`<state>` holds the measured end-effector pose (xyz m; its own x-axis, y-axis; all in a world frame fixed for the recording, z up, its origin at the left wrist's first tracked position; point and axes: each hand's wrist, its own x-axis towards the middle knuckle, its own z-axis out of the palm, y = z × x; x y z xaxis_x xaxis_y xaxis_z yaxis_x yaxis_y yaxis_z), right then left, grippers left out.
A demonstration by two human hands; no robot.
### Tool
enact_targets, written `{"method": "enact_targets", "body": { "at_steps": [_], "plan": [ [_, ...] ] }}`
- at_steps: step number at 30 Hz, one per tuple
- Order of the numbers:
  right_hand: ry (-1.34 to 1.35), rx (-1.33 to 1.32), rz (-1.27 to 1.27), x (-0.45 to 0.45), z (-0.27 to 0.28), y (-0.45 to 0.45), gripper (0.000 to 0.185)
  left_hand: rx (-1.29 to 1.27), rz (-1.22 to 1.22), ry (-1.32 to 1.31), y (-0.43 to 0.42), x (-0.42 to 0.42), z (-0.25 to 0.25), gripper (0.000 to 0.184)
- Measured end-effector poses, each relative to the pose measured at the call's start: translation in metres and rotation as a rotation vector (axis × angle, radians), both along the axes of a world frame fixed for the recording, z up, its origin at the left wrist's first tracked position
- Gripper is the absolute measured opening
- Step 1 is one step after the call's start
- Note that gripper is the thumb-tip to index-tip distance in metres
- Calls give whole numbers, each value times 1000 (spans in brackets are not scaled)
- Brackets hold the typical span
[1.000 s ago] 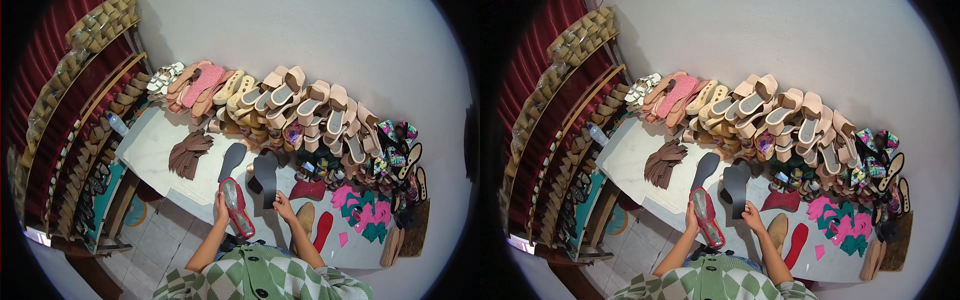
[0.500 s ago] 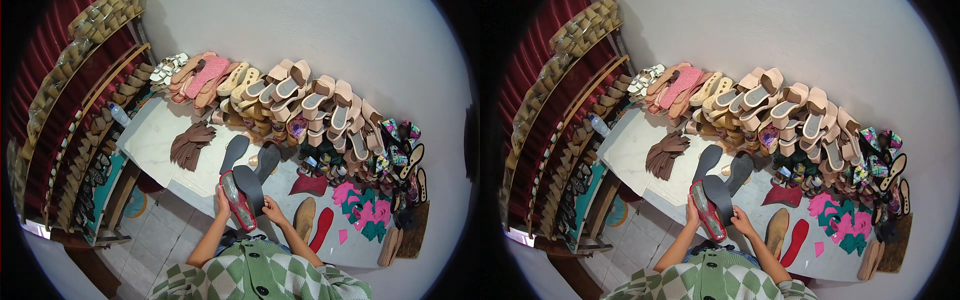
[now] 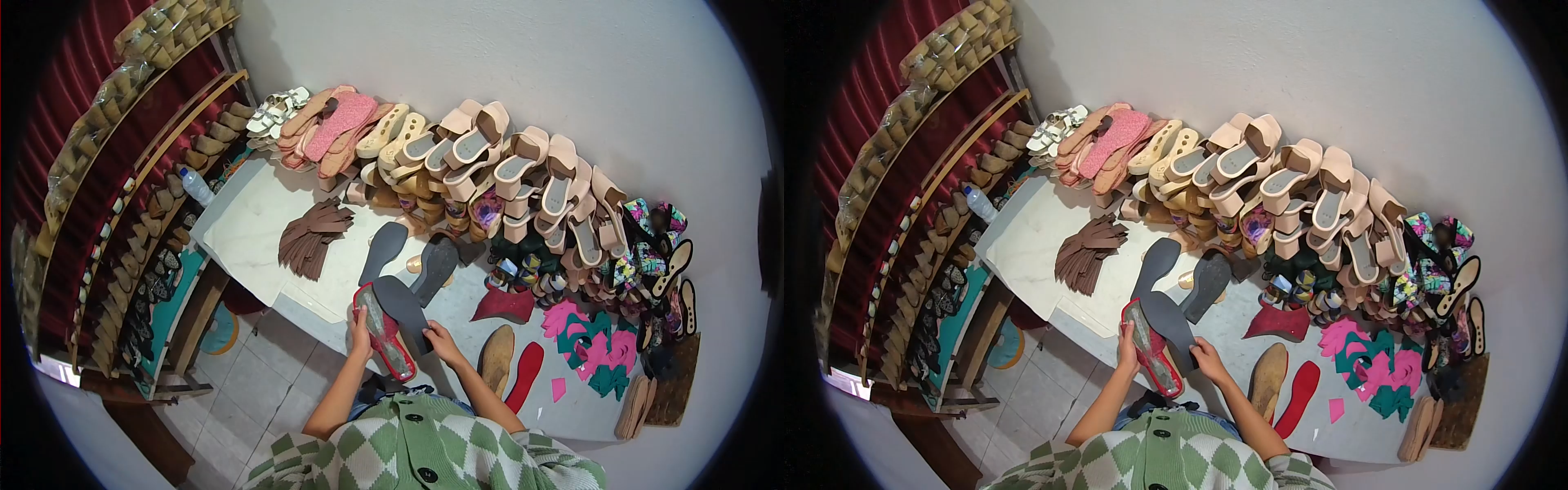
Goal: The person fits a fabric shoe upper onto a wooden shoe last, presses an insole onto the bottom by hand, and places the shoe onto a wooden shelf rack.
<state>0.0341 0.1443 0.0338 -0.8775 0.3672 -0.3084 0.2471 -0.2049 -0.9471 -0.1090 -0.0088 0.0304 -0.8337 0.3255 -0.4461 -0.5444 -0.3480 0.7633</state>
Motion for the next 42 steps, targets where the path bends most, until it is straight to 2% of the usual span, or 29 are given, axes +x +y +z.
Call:
{"method": "enact_targets", "body": {
  "at_steps": [5, 8, 11, 12, 15, 17, 22, 25, 30, 33, 36, 39, 42],
  "plan": [
    [114, 22, 49, -12, 2, 2, 15, -59, -46, 23, -5, -1, -4, 57],
    [-53, 45, 270, -17, 5, 11, 19, -87, -24, 77, 1, 3, 0, 61],
    [71, -237, 230, -20, 35, -2, 30, -8, -75, 52, 2, 3, -10, 60],
    [21, -278, 295, -20, 27, 3, 39, -17, -54, 42, 5, 4, -4, 59],
    [72, -155, 164, -18, 19, 0, 40, -67, -31, 54, 12, 6, 13, 58],
    [25, -143, 37, -20, 16, 2, 41, -129, -71, 123, 14, 5, 14, 58],
    [10, -134, -270, -30, -23, 22, 42, -137, 29, 83, 12, 4, 14, 56],
    [-62, -34, -149, -38, -47, 36, 42, -137, 43, 78, 4, 3, 7, 55],
    [-256, 611, 97, -56, -71, 46, 36, -138, 45, 81, 3, 2, 2, 56],
    [-486, 922, 18, -74, -77, 53, 41, -143, 0, 80, 4, 0, -1, 57],
    [-527, 808, -374, -90, -21, 53, 50, -136, -7, 53, 7, -1, 11, 54],
    [-635, 692, -517, -110, -12, 63, 64, -146, -44, 55, 7, -1, 20, 56],
    [-612, 706, -562, -113, -15, 70, 73, -167, -53, 68, 7, 1, 21, 58]
  ]
}}
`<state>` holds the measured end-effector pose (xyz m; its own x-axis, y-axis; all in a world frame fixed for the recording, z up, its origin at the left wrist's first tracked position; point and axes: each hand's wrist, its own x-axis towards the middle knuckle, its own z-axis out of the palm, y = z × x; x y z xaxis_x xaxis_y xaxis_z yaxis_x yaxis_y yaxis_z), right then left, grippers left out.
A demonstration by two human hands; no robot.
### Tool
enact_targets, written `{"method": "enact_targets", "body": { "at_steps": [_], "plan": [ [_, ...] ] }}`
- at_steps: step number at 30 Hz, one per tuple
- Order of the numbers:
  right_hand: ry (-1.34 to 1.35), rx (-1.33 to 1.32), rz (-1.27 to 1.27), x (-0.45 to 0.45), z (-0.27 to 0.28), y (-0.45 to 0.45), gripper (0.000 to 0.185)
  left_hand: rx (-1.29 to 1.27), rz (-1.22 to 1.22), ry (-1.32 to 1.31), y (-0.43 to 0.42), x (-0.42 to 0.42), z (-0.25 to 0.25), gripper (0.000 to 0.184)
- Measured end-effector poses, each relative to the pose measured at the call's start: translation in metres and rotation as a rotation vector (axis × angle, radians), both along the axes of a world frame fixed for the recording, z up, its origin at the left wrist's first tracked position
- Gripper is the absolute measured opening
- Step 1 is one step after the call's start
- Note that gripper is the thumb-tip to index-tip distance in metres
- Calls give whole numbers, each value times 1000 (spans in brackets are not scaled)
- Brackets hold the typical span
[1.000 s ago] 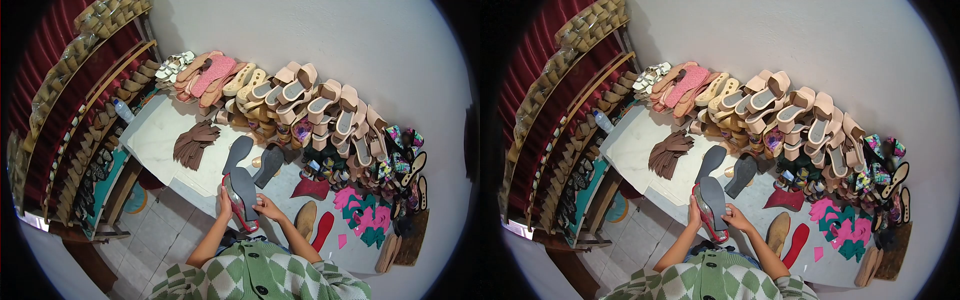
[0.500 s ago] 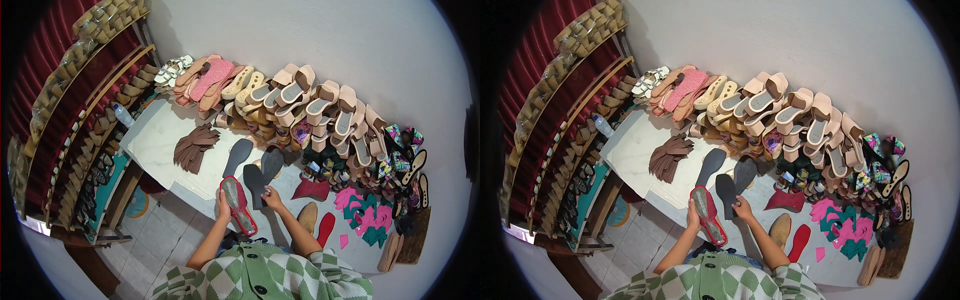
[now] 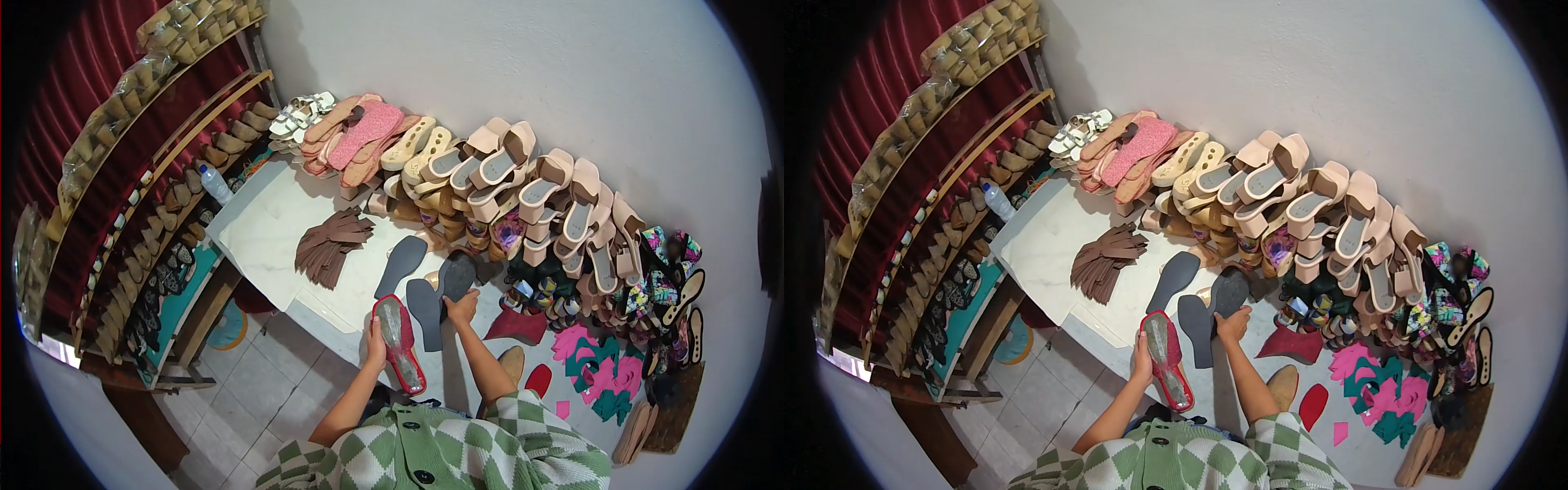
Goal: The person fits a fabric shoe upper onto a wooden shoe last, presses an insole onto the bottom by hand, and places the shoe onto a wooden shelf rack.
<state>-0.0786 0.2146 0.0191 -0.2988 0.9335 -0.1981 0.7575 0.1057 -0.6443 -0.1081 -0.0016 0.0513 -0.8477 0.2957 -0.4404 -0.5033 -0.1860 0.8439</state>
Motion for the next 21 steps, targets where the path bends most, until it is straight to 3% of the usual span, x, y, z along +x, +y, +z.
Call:
{"method": "enact_targets", "body": {
  "at_steps": [5, 10, 14, 21],
  "plan": [
    [180, 113, 43, 10, -11, 5, 60, -14, -8, 32, 1, 2, 1, 57],
    [612, 125, 302, 32, 43, -8, 42, -29, -5, 32, 3, 1, -11, 56],
    [568, 193, 571, 66, 98, -56, 48, 51, 39, 21, 10, 3, -27, 51],
    [519, 218, 835, 98, 88, -107, 46, 79, 51, 12, 12, 3, -35, 57]
  ]
}}
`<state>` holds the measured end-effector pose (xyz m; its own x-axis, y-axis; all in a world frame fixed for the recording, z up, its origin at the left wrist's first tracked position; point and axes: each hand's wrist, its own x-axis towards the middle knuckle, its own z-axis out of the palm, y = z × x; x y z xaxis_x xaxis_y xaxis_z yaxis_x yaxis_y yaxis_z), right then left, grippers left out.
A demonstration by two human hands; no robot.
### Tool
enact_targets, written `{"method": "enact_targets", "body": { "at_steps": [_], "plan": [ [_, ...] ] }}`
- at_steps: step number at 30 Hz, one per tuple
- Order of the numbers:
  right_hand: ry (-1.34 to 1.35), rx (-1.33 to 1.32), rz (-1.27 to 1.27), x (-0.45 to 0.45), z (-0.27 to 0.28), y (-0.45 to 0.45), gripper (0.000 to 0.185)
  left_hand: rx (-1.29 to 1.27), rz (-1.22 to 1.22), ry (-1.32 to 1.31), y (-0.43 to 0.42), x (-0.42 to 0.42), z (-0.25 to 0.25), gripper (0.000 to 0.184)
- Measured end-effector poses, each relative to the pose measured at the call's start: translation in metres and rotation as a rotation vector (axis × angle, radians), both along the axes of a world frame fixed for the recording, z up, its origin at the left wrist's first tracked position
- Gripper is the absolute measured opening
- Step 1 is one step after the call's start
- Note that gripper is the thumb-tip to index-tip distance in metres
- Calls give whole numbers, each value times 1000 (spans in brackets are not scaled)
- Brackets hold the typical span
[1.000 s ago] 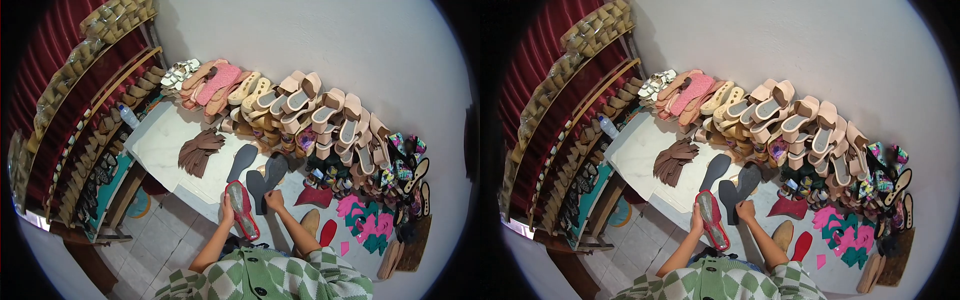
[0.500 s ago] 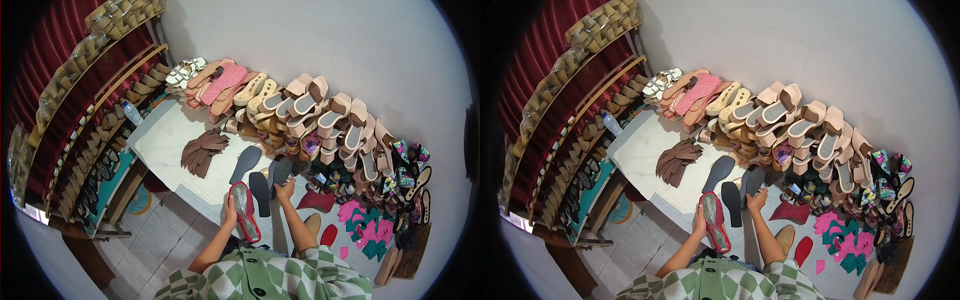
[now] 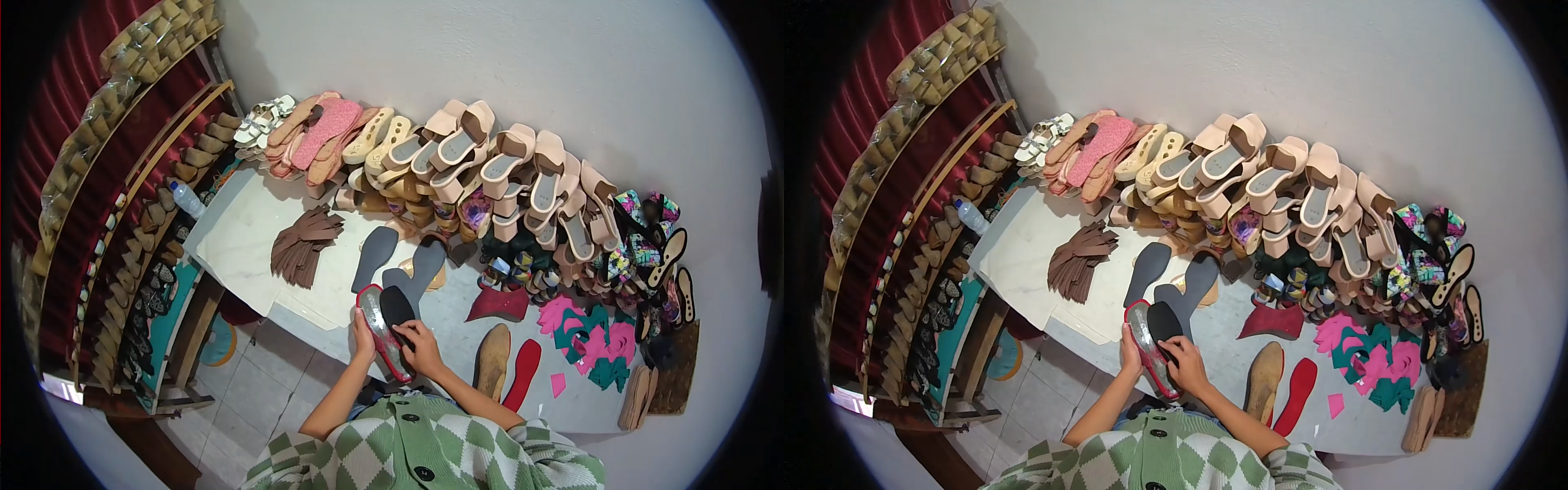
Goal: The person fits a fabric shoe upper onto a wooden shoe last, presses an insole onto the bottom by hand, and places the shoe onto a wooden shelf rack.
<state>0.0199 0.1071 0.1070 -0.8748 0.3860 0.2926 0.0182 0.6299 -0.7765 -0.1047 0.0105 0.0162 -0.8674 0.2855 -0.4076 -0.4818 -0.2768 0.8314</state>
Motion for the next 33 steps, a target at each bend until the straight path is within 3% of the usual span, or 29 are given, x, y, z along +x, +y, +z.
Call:
{"method": "enact_targets", "body": {
  "at_steps": [8, 20, 33],
  "plan": [
    [64, -65, 76, -2, -8, -5, 46, 44, 22, 41, -5, 0, -21, 60],
    [-82, -26, 121, -4, -5, -27, 41, 64, 5, -105, -14, 15, 24, 64],
    [-192, 50, 49, -19, 1, -34, 52, 54, -29, -77, -18, 14, 17, 60]
  ]
}}
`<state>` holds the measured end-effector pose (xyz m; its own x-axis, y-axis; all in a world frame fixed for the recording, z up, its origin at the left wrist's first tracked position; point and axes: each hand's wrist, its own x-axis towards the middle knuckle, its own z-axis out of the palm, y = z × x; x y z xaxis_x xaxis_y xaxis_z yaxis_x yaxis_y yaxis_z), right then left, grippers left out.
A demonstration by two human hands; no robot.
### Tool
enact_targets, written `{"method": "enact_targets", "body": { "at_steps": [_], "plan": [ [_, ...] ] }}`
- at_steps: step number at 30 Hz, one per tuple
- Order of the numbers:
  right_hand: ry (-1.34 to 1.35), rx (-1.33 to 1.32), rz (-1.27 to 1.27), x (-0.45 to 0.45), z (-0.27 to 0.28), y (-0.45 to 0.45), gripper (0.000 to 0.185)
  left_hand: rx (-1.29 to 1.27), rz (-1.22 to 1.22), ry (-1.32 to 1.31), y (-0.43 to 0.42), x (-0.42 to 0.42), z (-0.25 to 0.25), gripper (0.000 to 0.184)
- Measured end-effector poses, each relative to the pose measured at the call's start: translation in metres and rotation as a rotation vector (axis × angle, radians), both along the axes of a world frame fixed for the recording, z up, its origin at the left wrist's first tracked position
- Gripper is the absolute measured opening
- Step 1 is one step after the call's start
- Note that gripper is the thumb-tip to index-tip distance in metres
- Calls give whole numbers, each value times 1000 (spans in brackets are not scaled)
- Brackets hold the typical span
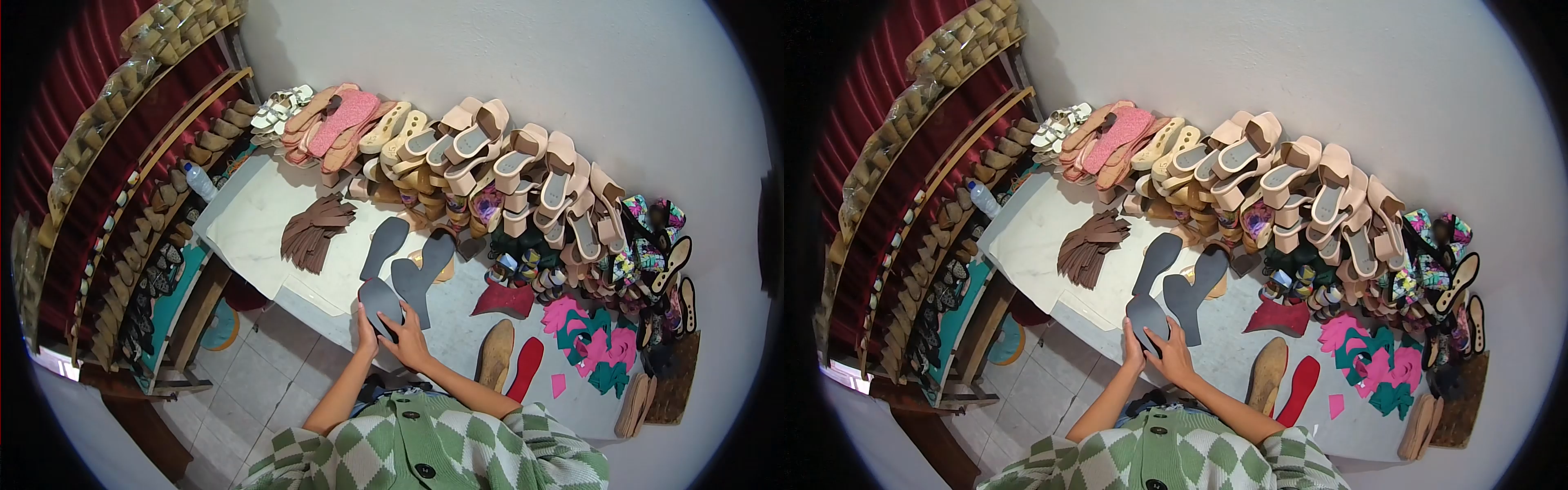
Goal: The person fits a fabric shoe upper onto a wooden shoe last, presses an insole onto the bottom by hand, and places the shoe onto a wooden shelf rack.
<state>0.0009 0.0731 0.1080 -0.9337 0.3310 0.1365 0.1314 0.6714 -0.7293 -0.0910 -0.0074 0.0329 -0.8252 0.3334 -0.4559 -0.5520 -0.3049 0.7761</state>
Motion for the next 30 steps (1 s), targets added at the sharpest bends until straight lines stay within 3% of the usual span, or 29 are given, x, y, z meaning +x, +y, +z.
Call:
{"method": "enact_targets", "body": {
  "at_steps": [5, 11, 14, 17, 23, 29, 30],
  "plan": [
    [20, 36, 39, -3, -1, 3, 50, 72, 8, -26, -6, -6, 2, 55],
    [60, 17, 61, -6, -4, 7, 49, 77, -23, -37, -18, -33, -33, 54],
    [77, 32, 88, -5, -9, 7, 49, 69, -78, -66, -13, -44, 6, 53],
    [108, 57, 82, -4, -5, 3, 49, -70, -135, -51, -12, -61, -16, 50],
    [128, 88, 82, -1, -9, 5, 49, -116, -142, 73, -10, -62, -23, 43],
    [165, 97, 106, 1, -13, 11, 38, -157, -128, 157, -11, -57, -13, 41],
    [202, -23, 53, -1, -18, 12, 36, -187, -131, 167, -11, -56, -7, 41]
  ]
}}
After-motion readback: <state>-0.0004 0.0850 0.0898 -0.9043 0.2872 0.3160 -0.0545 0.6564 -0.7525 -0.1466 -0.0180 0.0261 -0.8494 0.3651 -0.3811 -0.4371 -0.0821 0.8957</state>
